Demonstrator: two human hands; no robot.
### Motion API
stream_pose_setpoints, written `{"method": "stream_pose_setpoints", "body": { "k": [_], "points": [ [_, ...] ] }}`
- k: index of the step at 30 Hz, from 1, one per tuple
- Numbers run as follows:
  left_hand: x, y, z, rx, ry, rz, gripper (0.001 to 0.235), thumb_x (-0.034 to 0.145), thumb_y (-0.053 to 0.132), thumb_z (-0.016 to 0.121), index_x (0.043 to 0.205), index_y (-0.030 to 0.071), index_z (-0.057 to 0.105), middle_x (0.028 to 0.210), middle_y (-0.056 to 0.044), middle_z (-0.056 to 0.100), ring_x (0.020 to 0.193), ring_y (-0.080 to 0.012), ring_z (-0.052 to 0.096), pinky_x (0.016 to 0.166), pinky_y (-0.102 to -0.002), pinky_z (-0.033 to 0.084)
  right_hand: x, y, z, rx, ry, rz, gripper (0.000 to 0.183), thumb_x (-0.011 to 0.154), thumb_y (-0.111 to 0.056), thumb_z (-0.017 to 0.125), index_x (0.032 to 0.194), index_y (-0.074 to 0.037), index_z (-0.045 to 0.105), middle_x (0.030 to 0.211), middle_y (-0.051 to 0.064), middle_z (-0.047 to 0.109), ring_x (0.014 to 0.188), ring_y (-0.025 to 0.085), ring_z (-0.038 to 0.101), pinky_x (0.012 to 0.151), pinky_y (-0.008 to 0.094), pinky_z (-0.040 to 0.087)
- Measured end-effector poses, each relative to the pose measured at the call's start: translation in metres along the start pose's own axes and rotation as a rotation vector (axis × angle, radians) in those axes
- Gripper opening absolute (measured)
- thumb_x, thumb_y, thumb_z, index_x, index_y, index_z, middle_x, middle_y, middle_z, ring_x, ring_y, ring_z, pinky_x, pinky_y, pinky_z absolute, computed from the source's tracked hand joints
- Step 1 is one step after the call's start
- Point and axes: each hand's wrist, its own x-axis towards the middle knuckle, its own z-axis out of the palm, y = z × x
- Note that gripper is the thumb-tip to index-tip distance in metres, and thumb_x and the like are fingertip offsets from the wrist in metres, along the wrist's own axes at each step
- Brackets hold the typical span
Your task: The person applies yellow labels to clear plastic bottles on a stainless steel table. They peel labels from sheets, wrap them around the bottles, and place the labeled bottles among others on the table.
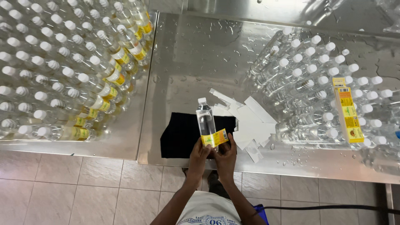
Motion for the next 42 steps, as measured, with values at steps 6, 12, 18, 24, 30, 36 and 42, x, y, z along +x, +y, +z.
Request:
{"method": "stream_pose_setpoints", "body": {
  "k": [6,12,18,24,30,36,42],
  "points": [
    [0.033,0.019,-0.045,-0.140,-0.068,0.046,0.052,0.081,0.011,0.086,0.130,0.001,0.069,0.115,-0.013,0.078,0.102,-0.0231,0.073,0.087,-0.036,0.059,-0.014,-0.008,0.022,-0.331,-0.159,-0.325,0.092,0.082,-0.013,0.092,0.161,-0.019,0.047,0.153,0.012,0.044,0.147,0.027,0.056,0.114,0.048,0.061],
    [0.031,0.029,-0.087,-0.213,-0.182,0.271,0.049,0.084,0.004,0.090,0.130,0.002,0.074,0.108,-0.009,0.080,0.098,-0.0193,0.076,0.086,-0.031,0.062,0.006,0.023,0.041,-0.891,-0.440,-1.135,0.068,0.099,-0.014,0.080,0.159,-0.008,0.049,0.157,0.014,0.052,0.148,0.036,0.053,0.118,0.050,0.044],
    [0.007,0.056,-0.117,-0.034,-0.097,0.416,0.078,0.081,0.004,0.083,0.155,0.008,0.059,0.155,-0.009,0.067,0.135,-0.0203,0.066,0.107,-0.033,0.060,0.007,0.019,0.083,-0.811,-0.739,-0.675,0.094,0.082,0.000,0.085,0.166,-0.008,0.042,0.163,0.016,0.048,0.153,0.033,0.050,0.123,0.046,0.049],
    [0.032,0.053,-0.167,0.062,0.061,0.371,0.064,0.078,0.018,0.087,0.140,0.009,0.073,0.118,-0.006,0.083,0.104,-0.0187,0.078,0.086,-0.033,0.063,0.013,0.024,0.125,-0.722,-0.945,-0.524,0.076,0.091,-0.013,0.086,0.158,-0.013,0.049,0.152,0.012,0.039,0.150,0.029,0.044,0.127,0.043,0.039],
    [0.112,0.032,-0.259,0.089,0.490,0.544,0.068,0.083,0.003,0.089,0.141,0.006,0.055,0.118,-0.013,0.077,0.105,-0.0268,0.075,0.097,-0.038,0.063,0.035,0.044,0.085,-0.863,-0.904,-0.329,0.061,0.107,-0.035,0.066,0.162,-0.014,0.051,0.162,0.006,0.041,0.139,0.024,0.063,0.118,0.042,0.055],
    [0.177,-0.007,-0.357,0.056,0.798,0.468,0.126,0.087,0.015,0.087,0.173,-0.001,-0.003,0.169,-0.034,0.037,0.148,-0.0446,0.049,0.122,-0.050,0.048,0.043,0.074,0.002,-0.881,-0.558,-0.174,0.052,0.102,-0.028,0.072,0.153,-0.018,0.063,0.159,0.002,0.048,0.128,0.017,0.070,0.108,0.035,0.063],
    [0.202,-0.016,-0.366,0.383,1.117,0.352,0.122,0.102,0.023,0.093,0.171,-0.005,-0.003,0.182,-0.029,0.001,0.167,-0.0466,-0.005,0.138,-0.057,0.002,0.035,0.073,-0.038,-0.829,-0.333,-0.056,0.052,0.104,-0.031,0.068,0.153,-0.018,0.063,0.161,0.000,0.044,0.128,0.016,0.068,0.110,0.037,0.063]
  ]
}}
